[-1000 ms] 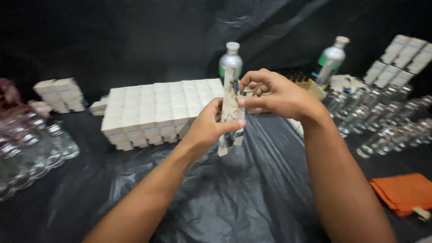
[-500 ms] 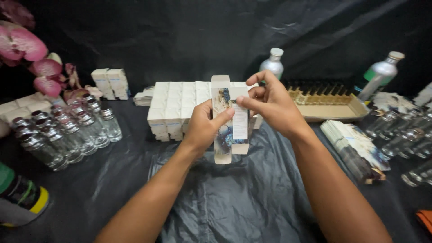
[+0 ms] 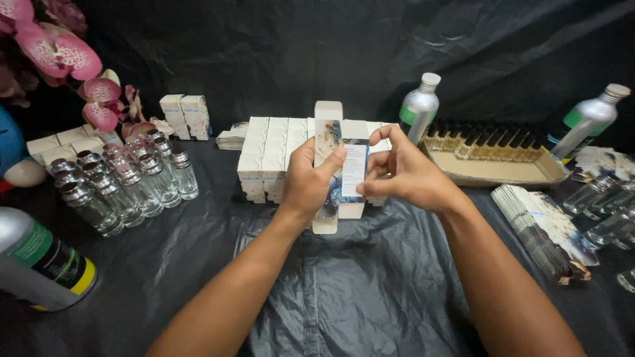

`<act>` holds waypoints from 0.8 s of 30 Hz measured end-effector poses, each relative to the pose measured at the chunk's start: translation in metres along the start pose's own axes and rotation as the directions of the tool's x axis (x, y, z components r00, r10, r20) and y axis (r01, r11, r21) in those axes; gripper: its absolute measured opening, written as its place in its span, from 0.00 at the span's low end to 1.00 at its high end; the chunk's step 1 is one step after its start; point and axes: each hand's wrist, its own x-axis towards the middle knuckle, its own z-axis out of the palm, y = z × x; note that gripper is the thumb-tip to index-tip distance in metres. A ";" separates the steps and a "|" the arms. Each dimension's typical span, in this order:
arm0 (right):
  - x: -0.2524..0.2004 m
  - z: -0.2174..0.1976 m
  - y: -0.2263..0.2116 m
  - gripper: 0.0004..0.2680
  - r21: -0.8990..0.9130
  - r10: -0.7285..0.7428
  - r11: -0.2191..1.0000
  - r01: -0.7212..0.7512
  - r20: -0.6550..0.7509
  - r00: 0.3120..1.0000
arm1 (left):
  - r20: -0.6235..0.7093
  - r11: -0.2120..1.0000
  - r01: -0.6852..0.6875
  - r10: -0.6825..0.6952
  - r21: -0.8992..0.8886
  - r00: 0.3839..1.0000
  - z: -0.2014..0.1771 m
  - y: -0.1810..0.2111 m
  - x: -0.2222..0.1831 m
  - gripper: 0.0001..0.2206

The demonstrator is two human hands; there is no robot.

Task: Assembling cardboard perfume boxes and inserting perfume bottles into them.

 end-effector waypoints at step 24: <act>0.008 0.001 0.014 0.24 0.055 -0.069 0.996 0.070 -0.021 0.997 | 0.027 0.997 -0.070 0.069 0.030 0.997 -0.008 -0.008 0.005 0.04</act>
